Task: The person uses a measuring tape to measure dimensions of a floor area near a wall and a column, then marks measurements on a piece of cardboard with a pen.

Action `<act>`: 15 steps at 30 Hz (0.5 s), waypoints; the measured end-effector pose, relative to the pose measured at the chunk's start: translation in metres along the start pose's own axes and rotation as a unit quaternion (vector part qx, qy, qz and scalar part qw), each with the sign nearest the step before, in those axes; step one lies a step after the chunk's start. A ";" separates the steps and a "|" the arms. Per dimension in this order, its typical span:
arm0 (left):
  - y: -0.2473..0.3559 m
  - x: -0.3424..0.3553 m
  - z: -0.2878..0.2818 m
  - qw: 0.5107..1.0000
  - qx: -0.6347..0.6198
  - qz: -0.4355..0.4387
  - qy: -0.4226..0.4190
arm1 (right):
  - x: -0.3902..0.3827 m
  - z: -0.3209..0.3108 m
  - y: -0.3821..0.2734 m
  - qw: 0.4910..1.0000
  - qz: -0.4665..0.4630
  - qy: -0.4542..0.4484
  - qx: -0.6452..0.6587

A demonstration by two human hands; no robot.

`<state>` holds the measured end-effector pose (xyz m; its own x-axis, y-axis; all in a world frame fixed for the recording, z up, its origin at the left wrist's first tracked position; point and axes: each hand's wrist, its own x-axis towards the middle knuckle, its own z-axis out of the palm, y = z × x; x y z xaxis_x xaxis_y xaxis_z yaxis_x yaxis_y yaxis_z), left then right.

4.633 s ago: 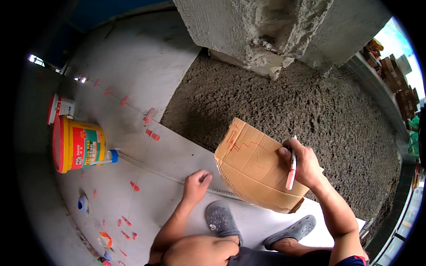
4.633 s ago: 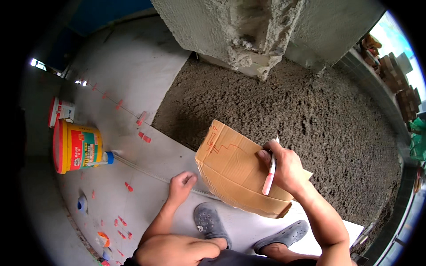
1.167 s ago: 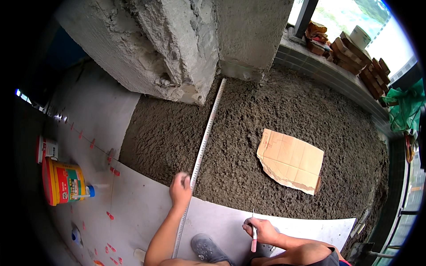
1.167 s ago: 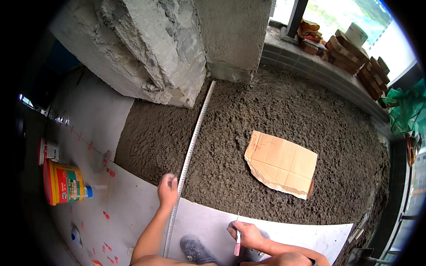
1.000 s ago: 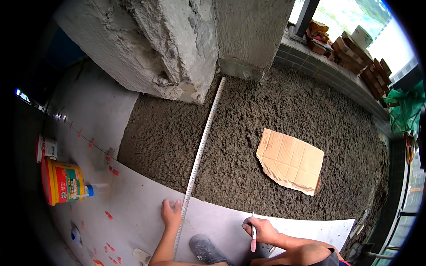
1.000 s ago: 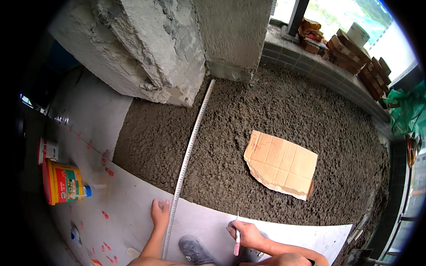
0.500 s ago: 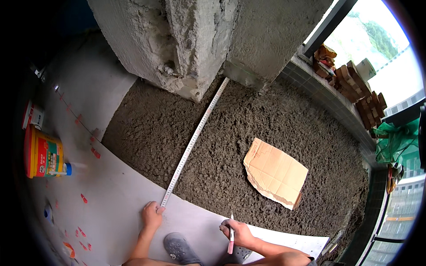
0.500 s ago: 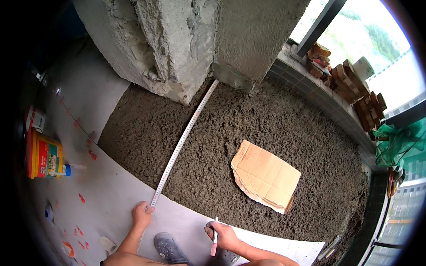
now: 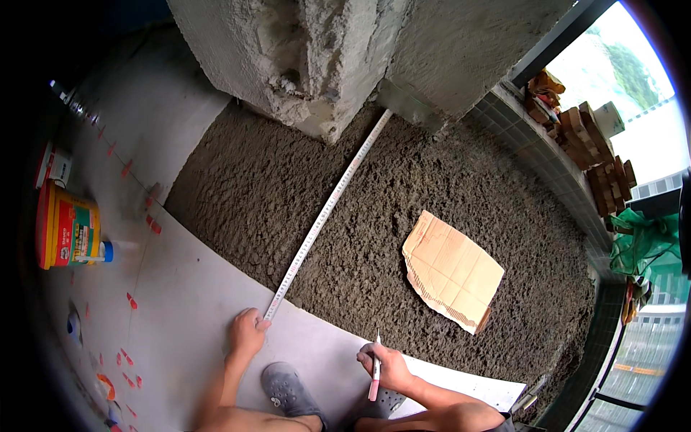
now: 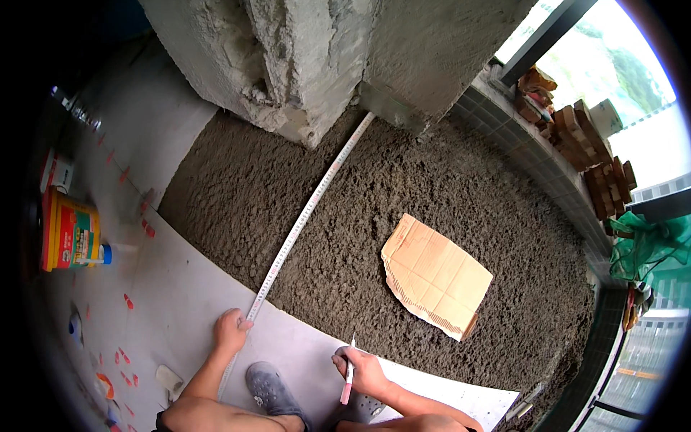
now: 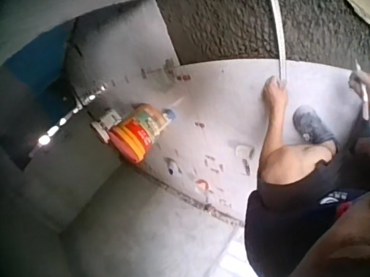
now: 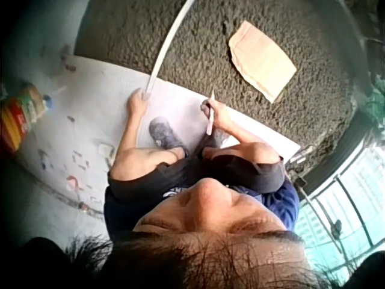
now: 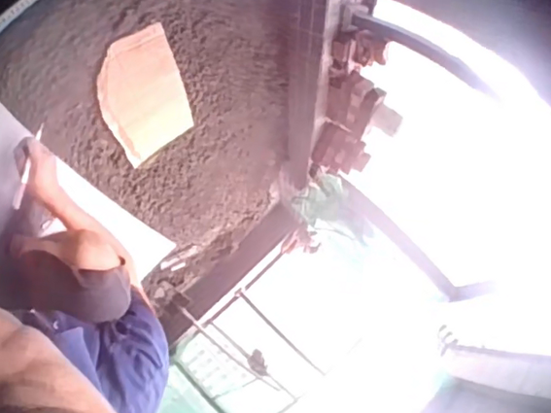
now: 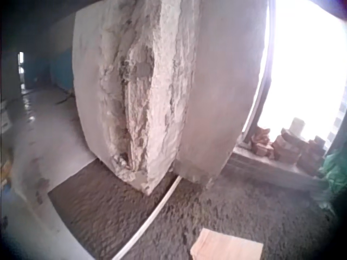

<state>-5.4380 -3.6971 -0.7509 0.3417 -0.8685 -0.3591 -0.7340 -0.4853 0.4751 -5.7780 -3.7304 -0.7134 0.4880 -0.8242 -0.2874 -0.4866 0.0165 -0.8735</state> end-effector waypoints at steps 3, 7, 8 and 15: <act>-0.006 -0.002 0.000 1.000 -0.006 -0.004 0.000 | 0.007 0.000 -0.001 1.000 -0.013 0.009 -0.004; -0.009 0.003 0.008 1.000 -0.014 -0.019 -0.012 | 0.011 -0.006 -0.002 1.000 0.003 0.028 -0.008; -0.008 0.003 0.011 1.000 -0.020 -0.012 -0.016 | 0.011 -0.010 -0.004 0.999 0.023 0.022 -0.016; -0.008 0.003 0.001 0.999 -0.025 -0.014 -0.016 | 0.010 0.001 0.003 0.999 0.003 0.052 -0.017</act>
<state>-5.4317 -3.6954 -0.7564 0.3424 -0.8511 -0.3979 -0.6933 -0.5147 0.5044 -5.7739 -3.7384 -0.7187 0.4089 -0.8781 -0.2484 -0.5140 0.0033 -0.8578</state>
